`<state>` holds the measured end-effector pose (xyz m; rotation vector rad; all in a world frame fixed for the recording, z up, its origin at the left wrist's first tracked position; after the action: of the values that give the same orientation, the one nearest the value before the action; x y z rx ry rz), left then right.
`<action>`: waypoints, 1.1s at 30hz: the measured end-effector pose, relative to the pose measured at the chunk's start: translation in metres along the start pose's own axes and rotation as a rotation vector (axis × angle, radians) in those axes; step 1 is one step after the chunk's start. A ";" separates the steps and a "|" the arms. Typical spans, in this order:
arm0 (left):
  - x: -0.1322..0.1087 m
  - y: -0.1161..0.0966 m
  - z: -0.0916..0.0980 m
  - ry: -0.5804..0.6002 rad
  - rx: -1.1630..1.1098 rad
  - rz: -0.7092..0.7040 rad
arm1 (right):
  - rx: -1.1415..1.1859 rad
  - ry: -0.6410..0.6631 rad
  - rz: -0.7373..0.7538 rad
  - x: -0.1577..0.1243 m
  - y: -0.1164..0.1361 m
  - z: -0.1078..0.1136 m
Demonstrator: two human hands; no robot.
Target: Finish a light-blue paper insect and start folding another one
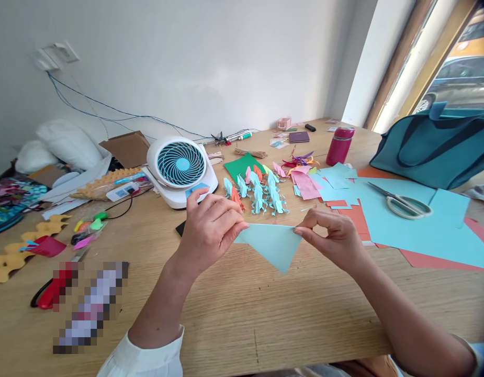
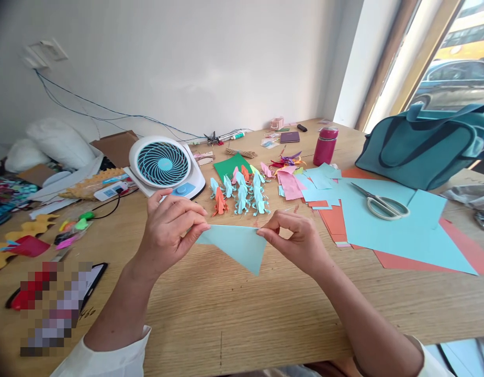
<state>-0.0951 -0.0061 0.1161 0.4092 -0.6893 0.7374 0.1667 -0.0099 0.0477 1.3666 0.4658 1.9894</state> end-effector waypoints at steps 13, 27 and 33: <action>0.001 0.014 -0.005 0.075 -0.686 0.397 | 0.291 0.115 -0.350 0.004 -0.023 0.004; -0.001 0.019 -0.007 0.102 -0.722 0.431 | 0.168 -0.194 -0.190 -0.002 -0.015 0.001; -0.002 0.021 -0.008 0.026 -0.682 0.439 | 0.057 -0.229 -0.112 -0.004 -0.011 0.001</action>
<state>-0.1079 0.0119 0.1110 -0.3878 -0.9688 0.8611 0.1726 -0.0045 0.0385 1.5466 0.4842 1.7173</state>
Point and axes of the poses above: each hand's wrist, its own x-axis towards the middle knuckle, its own z-axis out of the back of the hand, y = z × x, the point moved 1 cm from there along x, towards the middle knuckle, and after that the axes turned 5 degrees about z, right-handed, at the moved point
